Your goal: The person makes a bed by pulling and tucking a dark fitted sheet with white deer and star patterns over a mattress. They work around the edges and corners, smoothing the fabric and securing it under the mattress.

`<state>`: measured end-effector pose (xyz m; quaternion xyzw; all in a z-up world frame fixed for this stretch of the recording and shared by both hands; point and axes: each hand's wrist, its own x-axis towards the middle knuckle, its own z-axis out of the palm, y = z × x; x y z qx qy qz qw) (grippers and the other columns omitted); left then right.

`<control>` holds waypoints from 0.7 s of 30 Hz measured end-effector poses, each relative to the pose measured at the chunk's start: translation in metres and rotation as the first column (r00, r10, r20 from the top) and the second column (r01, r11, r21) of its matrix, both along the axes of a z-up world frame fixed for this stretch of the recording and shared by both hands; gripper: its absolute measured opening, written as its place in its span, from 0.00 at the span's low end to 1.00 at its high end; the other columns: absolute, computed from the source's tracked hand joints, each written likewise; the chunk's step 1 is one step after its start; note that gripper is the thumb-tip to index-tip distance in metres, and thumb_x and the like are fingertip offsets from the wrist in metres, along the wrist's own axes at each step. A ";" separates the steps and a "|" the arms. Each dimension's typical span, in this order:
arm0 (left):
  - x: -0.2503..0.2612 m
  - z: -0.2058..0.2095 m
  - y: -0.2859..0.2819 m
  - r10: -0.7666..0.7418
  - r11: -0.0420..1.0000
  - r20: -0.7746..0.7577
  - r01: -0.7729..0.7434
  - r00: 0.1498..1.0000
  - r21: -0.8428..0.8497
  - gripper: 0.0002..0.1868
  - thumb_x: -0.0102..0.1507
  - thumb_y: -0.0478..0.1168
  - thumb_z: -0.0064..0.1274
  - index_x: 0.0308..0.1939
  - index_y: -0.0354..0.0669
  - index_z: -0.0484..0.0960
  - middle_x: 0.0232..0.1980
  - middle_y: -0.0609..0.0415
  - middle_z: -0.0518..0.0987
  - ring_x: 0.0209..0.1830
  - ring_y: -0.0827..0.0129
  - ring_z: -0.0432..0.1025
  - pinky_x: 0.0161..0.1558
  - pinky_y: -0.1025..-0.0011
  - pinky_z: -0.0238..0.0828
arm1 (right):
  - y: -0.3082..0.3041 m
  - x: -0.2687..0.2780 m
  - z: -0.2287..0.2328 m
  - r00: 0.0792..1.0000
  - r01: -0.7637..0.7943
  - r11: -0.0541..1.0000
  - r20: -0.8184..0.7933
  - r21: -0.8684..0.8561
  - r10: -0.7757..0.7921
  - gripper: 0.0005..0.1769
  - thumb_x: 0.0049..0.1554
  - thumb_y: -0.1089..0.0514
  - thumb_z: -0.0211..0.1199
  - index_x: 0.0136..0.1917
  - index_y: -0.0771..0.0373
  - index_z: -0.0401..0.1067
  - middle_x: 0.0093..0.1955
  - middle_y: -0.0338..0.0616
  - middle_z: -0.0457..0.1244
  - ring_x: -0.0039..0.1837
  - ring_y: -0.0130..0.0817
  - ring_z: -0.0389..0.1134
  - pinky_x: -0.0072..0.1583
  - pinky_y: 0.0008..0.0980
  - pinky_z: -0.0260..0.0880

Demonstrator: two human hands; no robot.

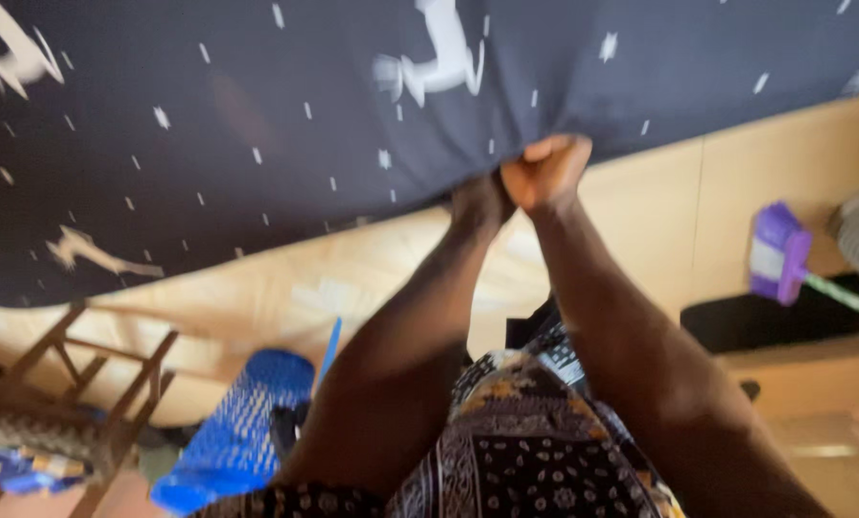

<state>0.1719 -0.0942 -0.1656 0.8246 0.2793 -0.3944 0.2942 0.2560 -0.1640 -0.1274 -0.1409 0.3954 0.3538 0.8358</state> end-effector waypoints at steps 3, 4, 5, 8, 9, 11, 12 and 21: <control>0.009 0.001 0.000 -0.014 1.000 0.015 0.014 1.000 0.014 0.20 0.72 0.50 0.42 0.65 0.50 0.77 0.68 0.49 0.77 0.72 0.55 0.69 0.71 0.53 0.62 | 0.000 0.004 0.006 1.000 0.005 1.000 -0.006 -0.026 -0.005 0.32 0.42 0.65 0.52 0.61 0.69 0.70 0.66 0.51 0.64 0.72 0.50 0.61 0.80 0.52 0.53; 0.019 -0.004 0.005 -0.021 0.999 0.036 0.021 0.999 0.025 0.20 0.72 0.50 0.42 0.65 0.50 0.77 0.68 0.49 0.77 0.72 0.56 0.69 0.71 0.53 0.62 | 0.004 0.014 0.006 1.000 0.001 1.000 0.005 -0.029 -0.001 0.31 0.42 0.65 0.52 0.61 0.69 0.70 0.66 0.51 0.64 0.71 0.50 0.62 0.79 0.51 0.54; 0.021 -0.004 0.007 -0.025 0.999 0.030 0.024 0.999 0.030 0.20 0.72 0.50 0.42 0.65 0.50 0.77 0.68 0.49 0.77 0.72 0.56 0.69 0.72 0.53 0.62 | 0.005 0.015 0.013 1.000 -0.005 0.999 -0.001 -0.042 0.005 0.30 0.43 0.66 0.52 0.60 0.69 0.70 0.65 0.51 0.65 0.71 0.50 0.62 0.79 0.51 0.54; 0.000 0.004 -0.002 -0.049 0.999 -0.014 0.049 0.999 0.013 0.20 0.73 0.50 0.42 0.65 0.51 0.77 0.68 0.49 0.78 0.72 0.56 0.69 0.72 0.53 0.63 | -0.002 0.006 0.043 0.995 -0.010 0.996 -0.100 -0.089 0.001 0.27 0.44 0.67 0.52 0.59 0.70 0.69 0.63 0.52 0.65 0.69 0.49 0.63 0.77 0.50 0.56; 0.005 -0.003 0.000 -0.058 0.998 -0.004 0.058 0.998 0.014 0.19 0.73 0.50 0.42 0.65 0.51 0.77 0.68 0.50 0.78 0.72 0.56 0.69 0.72 0.53 0.63 | -0.002 0.011 0.048 0.992 -0.002 0.993 -0.127 -0.120 -0.014 0.26 0.45 0.68 0.52 0.59 0.71 0.69 0.63 0.52 0.65 0.68 0.49 0.63 0.77 0.50 0.57; 0.011 -0.017 0.009 -0.066 0.997 0.007 0.065 0.998 0.034 0.19 0.73 0.50 0.42 0.65 0.52 0.78 0.68 0.50 0.78 0.72 0.57 0.69 0.72 0.53 0.63 | 0.002 0.011 0.059 0.985 0.012 0.975 -0.167 -0.224 -0.051 0.25 0.46 0.69 0.52 0.58 0.71 0.69 0.62 0.52 0.65 0.67 0.49 0.64 0.76 0.49 0.58; 0.011 -0.020 0.012 -0.071 0.995 0.007 0.071 0.997 0.065 0.19 0.73 0.51 0.42 0.64 0.51 0.79 0.68 0.49 0.78 0.72 0.56 0.69 0.72 0.53 0.62 | 0.004 0.005 0.067 0.982 0.016 0.957 -0.174 -0.290 -0.069 0.22 0.50 0.70 0.51 0.59 0.69 0.68 0.62 0.52 0.64 0.66 0.48 0.64 0.75 0.49 0.61; 0.047 0.041 0.005 -0.048 0.995 -0.180 0.063 0.983 0.077 0.23 0.65 0.52 0.45 0.62 0.53 0.78 0.68 0.47 0.75 0.72 0.51 0.65 0.71 0.49 0.56 | -0.084 0.032 0.104 0.554 0.005 0.348 0.293 -0.937 0.780 0.11 0.72 0.64 0.55 0.66 0.67 0.69 0.61 0.49 0.62 0.62 0.38 0.62 0.66 0.37 0.62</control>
